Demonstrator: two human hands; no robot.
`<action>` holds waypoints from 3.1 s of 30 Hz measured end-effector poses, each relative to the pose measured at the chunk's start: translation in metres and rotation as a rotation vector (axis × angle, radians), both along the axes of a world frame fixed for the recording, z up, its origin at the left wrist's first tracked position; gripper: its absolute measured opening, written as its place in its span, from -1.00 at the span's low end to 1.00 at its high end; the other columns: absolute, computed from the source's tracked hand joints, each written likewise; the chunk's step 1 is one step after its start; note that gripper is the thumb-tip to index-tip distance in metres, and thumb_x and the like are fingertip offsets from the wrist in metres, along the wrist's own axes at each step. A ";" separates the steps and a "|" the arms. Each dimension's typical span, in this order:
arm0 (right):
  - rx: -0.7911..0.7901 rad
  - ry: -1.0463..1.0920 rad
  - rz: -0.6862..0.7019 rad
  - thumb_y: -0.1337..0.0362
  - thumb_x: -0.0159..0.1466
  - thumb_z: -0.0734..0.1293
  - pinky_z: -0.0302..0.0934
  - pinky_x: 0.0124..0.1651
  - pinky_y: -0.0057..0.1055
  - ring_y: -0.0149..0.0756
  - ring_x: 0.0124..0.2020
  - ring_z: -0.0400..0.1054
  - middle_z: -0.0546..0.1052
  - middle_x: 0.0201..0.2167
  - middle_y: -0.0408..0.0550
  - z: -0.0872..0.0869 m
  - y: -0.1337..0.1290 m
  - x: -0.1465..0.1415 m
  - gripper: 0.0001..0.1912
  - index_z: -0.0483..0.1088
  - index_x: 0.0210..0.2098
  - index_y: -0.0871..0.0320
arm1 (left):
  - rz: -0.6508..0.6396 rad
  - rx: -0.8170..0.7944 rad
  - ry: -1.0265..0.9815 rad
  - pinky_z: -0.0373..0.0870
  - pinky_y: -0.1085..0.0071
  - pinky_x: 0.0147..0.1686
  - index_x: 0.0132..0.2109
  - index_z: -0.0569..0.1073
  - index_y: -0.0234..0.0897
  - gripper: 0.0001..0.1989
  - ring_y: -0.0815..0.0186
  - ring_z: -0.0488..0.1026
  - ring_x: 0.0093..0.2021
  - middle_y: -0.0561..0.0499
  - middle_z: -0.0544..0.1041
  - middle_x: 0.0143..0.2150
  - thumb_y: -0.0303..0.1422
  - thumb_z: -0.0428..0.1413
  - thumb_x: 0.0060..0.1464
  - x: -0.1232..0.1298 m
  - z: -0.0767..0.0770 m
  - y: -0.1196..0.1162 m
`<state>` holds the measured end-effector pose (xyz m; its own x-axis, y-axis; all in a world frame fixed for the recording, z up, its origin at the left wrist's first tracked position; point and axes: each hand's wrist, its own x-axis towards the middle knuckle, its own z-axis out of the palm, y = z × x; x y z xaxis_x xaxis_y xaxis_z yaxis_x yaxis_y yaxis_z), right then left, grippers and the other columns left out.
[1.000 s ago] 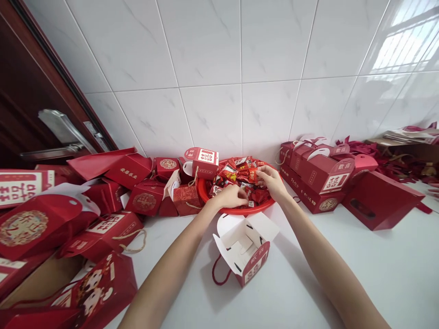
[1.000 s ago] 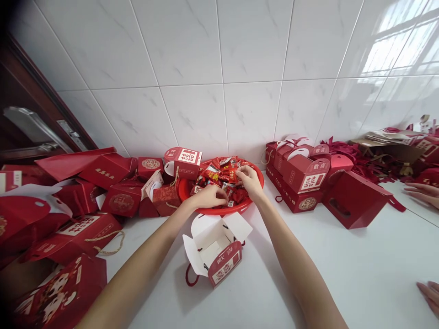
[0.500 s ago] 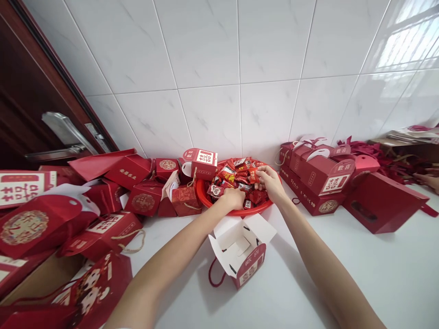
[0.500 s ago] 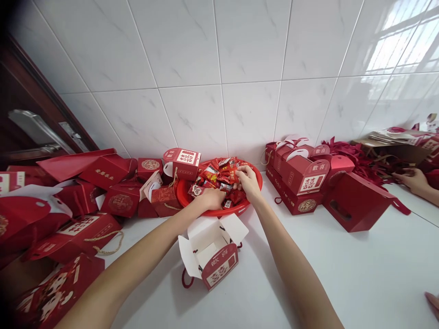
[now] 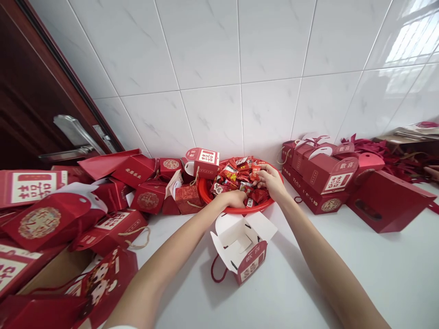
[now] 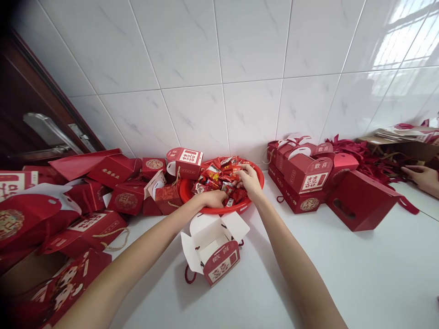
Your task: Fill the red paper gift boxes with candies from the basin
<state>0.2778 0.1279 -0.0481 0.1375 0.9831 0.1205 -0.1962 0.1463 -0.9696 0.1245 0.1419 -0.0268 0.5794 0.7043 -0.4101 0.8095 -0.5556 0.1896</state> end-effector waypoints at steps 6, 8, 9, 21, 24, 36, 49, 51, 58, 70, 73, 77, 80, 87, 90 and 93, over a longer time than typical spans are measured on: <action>0.006 0.009 0.001 0.24 0.06 0.38 0.20 -0.57 -0.52 -0.39 -0.58 0.42 0.49 -0.48 -0.21 0.001 -0.001 0.000 -0.71 0.25 -0.25 0.07 | 0.017 -0.058 -0.123 0.32 0.38 -0.39 -0.58 0.31 -0.21 -0.83 0.18 0.46 -0.41 0.07 0.44 -0.55 -0.43 0.19 -0.24 -0.006 -0.009 0.007; 0.013 0.011 0.003 0.22 0.05 0.40 0.20 -0.58 -0.53 -0.39 -0.58 0.41 0.47 -0.52 -0.24 0.002 -0.003 0.000 -0.70 0.25 -0.26 0.07 | 0.014 -0.084 -0.163 0.29 0.40 -0.42 -0.58 0.30 -0.22 -0.83 0.22 0.42 -0.44 0.10 0.41 -0.57 -0.47 0.18 -0.26 -0.007 -0.010 0.008; 0.019 0.011 0.002 0.22 0.04 0.40 0.20 -0.58 -0.53 -0.40 -0.59 0.41 0.47 -0.53 -0.25 0.002 -0.003 0.000 -0.69 0.26 -0.26 0.07 | 0.012 -0.099 -0.182 0.27 0.41 -0.44 -0.58 0.31 -0.22 -0.84 0.24 0.40 -0.45 0.11 0.41 -0.57 -0.48 0.17 -0.26 -0.007 -0.011 0.009; 0.091 0.024 -0.038 0.16 -0.04 0.44 0.18 -0.58 -0.52 -0.44 -0.59 0.38 0.46 -0.47 -0.23 0.003 -0.006 0.000 -0.65 0.30 -0.30 0.09 | 0.137 -0.297 -0.869 0.33 0.43 -0.41 -0.48 0.50 -0.32 -0.91 0.35 0.40 -0.48 0.09 0.51 -0.53 -0.47 0.22 -0.29 -0.018 -0.012 0.011; 0.095 0.027 -0.040 0.15 -0.05 0.44 0.18 -0.57 -0.52 -0.43 -0.59 0.38 0.46 -0.48 -0.23 0.002 -0.006 0.000 -0.65 0.30 -0.32 0.10 | 0.226 -0.292 -1.086 0.34 0.42 -0.39 -0.50 0.50 -0.34 -0.87 0.36 0.39 -0.49 0.09 0.52 -0.53 -0.44 0.27 -0.34 -0.021 -0.012 0.014; 0.067 -0.007 -0.012 0.20 0.00 0.46 0.35 -0.51 -0.49 -0.39 -0.50 0.43 0.53 -0.41 -0.15 0.002 -0.006 0.000 -0.71 0.37 -0.30 0.11 | 0.339 -0.188 -1.459 0.35 0.35 -0.19 -0.49 0.51 -0.30 -0.89 0.31 0.43 -0.39 0.09 0.52 -0.51 -0.40 0.22 -0.32 -0.021 -0.004 0.011; 0.132 -0.215 0.153 0.00 0.01 0.53 0.34 -0.48 -0.45 -0.32 -0.48 0.47 0.56 -0.42 -0.07 0.005 -0.013 0.001 -0.62 0.49 -0.35 0.16 | 0.299 -0.129 -1.363 0.40 0.40 -0.26 -0.38 0.51 -0.28 -0.87 0.33 0.48 -0.39 0.11 0.54 -0.46 -0.38 0.21 -0.18 -0.018 -0.012 0.017; 0.125 -0.189 0.078 0.03 0.00 0.52 0.33 -0.49 -0.45 -0.31 -0.49 0.47 0.56 -0.44 -0.09 0.001 -0.010 0.002 -0.63 0.46 -0.36 0.15 | 0.309 -0.103 -1.250 0.40 0.42 -0.35 -0.38 0.50 -0.29 -0.90 0.34 0.47 -0.46 0.12 0.51 -0.51 -0.37 0.22 -0.12 -0.018 -0.016 0.017; 0.176 -0.168 -0.153 0.13 0.01 0.45 0.46 -0.12 -0.25 -0.20 -0.16 0.51 0.53 0.02 -0.02 -0.009 0.000 0.002 -0.46 0.41 -0.01 0.09 | 0.182 -0.215 -0.843 0.36 0.47 -0.57 -0.27 0.57 -0.26 -0.86 0.30 0.50 -0.58 0.05 0.60 -0.46 -0.33 0.26 -0.01 -0.016 -0.021 0.005; 0.210 -0.240 -0.063 0.14 0.00 0.46 0.39 -0.03 -0.17 -0.10 -0.12 0.51 0.61 -0.14 0.01 -0.003 -0.007 0.000 -0.67 0.52 -0.25 0.12 | 0.143 -0.335 -0.788 0.39 0.44 -0.47 -0.47 0.59 -0.27 -0.93 0.27 0.50 -0.48 0.03 0.59 -0.52 -0.38 0.23 -0.09 -0.013 -0.022 0.011; 0.209 -0.252 -0.067 0.15 0.00 0.46 0.38 -0.07 -0.20 -0.13 -0.19 0.51 0.61 -0.23 0.01 -0.003 -0.007 0.000 -0.72 0.51 -0.32 0.14 | 0.095 -0.310 -0.759 0.39 0.43 -0.41 -0.48 0.59 -0.29 -0.98 0.28 0.49 -0.46 0.02 0.59 -0.51 -0.46 0.24 -0.19 -0.014 -0.021 0.011; 0.205 -0.228 -0.061 0.10 -0.02 0.48 0.38 -0.05 -0.22 -0.15 -0.19 0.50 0.61 -0.29 -0.01 -0.004 -0.006 0.000 -0.70 0.51 -0.35 0.14 | 0.216 -0.265 -0.905 0.39 0.44 -0.41 -0.46 0.57 -0.31 -0.85 0.33 0.46 -0.49 0.05 0.56 -0.53 -0.55 0.16 -0.28 -0.017 -0.019 0.013; 0.202 -0.209 -0.057 0.01 0.00 0.49 0.38 -0.08 -0.23 -0.15 -0.18 0.50 0.61 -0.29 -0.02 -0.002 -0.007 0.000 -0.65 0.51 -0.36 0.13 | 0.335 -0.134 -1.152 0.39 0.45 -0.38 -0.49 0.54 -0.30 -0.89 0.36 0.44 -0.48 0.07 0.54 -0.53 -0.53 0.14 -0.24 -0.018 -0.016 0.015; 0.161 -0.266 0.008 -0.07 0.06 0.47 0.37 -0.21 -0.32 -0.20 -0.23 0.49 0.62 -0.31 -0.05 0.005 -0.015 -0.001 -0.58 0.52 -0.27 0.12 | 0.388 -0.097 -1.470 0.44 0.44 -0.25 -0.36 0.54 -0.30 -0.85 0.34 0.50 -0.32 0.07 0.57 -0.39 -0.46 0.25 -0.21 -0.017 -0.010 0.013; 0.144 -0.257 0.105 -0.04 0.00 0.53 0.36 -0.30 -0.35 -0.24 -0.31 0.46 0.58 -0.38 -0.09 0.005 -0.015 -0.001 -0.53 0.51 -0.22 0.12 | 0.359 -0.089 -1.495 0.44 0.41 -0.20 -0.27 0.53 -0.31 -0.74 0.32 0.51 -0.27 0.04 0.57 -0.32 -0.41 0.32 -0.21 -0.018 -0.010 0.012; 0.122 -0.222 0.105 -0.02 -0.10 0.58 0.32 -0.44 -0.40 -0.27 -0.38 0.40 0.53 -0.44 -0.13 0.004 -0.014 0.000 -0.48 0.47 -0.25 0.13 | 0.390 -0.104 -1.484 0.45 0.39 -0.14 -0.18 0.52 -0.31 -0.67 0.30 0.52 -0.21 0.01 0.58 -0.26 -0.43 0.33 -0.18 -0.019 -0.010 0.011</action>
